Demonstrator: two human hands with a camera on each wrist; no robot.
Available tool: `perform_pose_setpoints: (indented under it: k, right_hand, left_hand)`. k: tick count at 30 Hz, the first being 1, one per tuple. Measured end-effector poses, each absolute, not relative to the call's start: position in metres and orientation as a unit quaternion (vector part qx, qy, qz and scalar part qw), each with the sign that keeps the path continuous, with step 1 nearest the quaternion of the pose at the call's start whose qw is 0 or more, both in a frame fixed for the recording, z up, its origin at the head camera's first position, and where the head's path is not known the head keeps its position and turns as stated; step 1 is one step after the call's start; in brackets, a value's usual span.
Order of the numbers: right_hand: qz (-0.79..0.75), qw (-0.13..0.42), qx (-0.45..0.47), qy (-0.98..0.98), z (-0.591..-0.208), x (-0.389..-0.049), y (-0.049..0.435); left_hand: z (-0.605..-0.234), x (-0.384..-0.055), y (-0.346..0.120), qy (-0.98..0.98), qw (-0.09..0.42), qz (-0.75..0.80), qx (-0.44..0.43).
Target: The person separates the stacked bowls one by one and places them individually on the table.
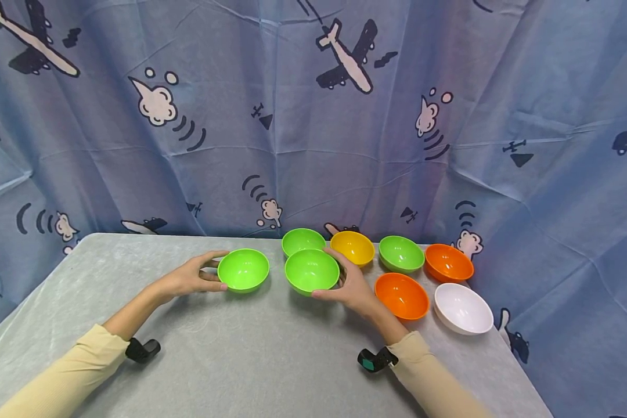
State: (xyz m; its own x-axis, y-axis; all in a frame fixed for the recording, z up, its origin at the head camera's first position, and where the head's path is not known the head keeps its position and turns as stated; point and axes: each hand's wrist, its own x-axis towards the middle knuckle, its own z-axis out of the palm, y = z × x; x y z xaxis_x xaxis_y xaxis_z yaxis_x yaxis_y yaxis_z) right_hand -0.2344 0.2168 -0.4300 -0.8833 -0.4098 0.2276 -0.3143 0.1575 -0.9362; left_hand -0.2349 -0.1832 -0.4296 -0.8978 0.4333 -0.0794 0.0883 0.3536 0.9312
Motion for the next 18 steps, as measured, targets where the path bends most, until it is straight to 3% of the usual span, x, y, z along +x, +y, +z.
perform_pose_setpoints:
  k: [18]
  right_hand:
    - [-0.554, 0.012, -0.194, 0.81, -0.438, -0.21, 0.246]
  left_hand:
    - [-0.429, -0.235, -0.182, 0.808, 0.165, 0.543, 0.158]
